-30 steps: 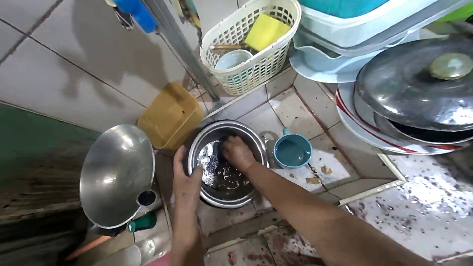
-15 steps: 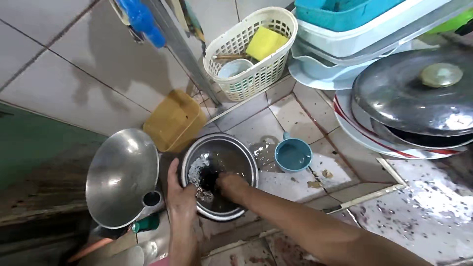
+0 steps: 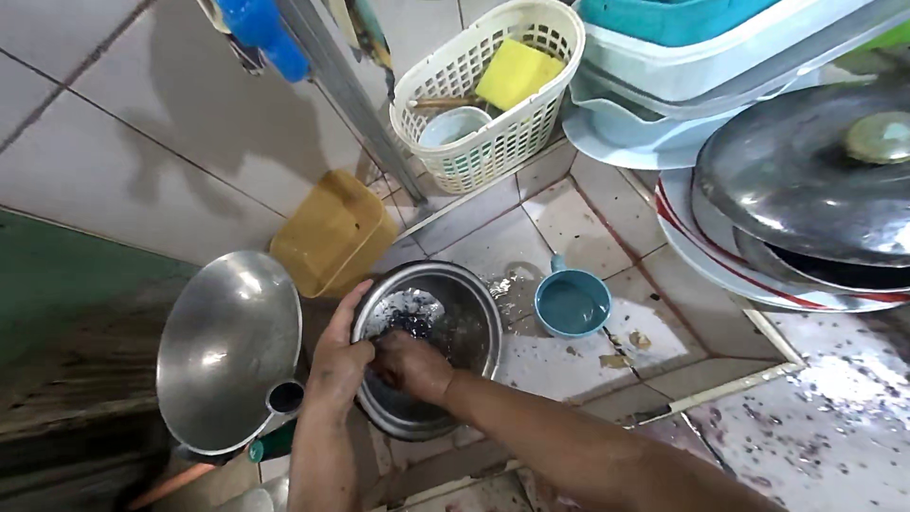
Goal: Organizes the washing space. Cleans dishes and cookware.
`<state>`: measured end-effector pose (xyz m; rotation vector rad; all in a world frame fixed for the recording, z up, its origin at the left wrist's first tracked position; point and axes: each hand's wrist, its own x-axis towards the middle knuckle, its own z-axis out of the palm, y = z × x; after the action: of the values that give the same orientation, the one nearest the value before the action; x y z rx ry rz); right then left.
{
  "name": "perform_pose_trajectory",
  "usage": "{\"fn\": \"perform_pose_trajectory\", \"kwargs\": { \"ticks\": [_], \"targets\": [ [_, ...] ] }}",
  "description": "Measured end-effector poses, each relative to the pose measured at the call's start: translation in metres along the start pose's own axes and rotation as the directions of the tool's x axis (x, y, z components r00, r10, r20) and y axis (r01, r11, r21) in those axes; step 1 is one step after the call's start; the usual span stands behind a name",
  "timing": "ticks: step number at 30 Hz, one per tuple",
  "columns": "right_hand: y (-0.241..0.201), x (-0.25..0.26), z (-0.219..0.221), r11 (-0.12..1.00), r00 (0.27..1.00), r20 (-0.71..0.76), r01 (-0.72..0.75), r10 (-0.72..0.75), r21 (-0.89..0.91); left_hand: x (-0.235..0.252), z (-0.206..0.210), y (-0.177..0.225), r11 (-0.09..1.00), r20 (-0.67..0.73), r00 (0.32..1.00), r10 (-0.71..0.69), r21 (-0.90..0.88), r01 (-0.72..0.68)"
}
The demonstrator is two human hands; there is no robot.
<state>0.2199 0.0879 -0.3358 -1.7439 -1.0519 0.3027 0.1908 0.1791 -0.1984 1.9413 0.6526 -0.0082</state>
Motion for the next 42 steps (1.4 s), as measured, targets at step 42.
{"fn": "perform_pose_trajectory", "kwargs": {
  "ticks": [42],
  "targets": [
    [-0.03, 0.034, -0.01, 0.712, 0.892, -0.058, -0.317, 0.449, 0.626, -0.007, 0.005, -0.018, 0.995, -0.166, 0.986, -0.01, -0.099, -0.007]
  ]
}}
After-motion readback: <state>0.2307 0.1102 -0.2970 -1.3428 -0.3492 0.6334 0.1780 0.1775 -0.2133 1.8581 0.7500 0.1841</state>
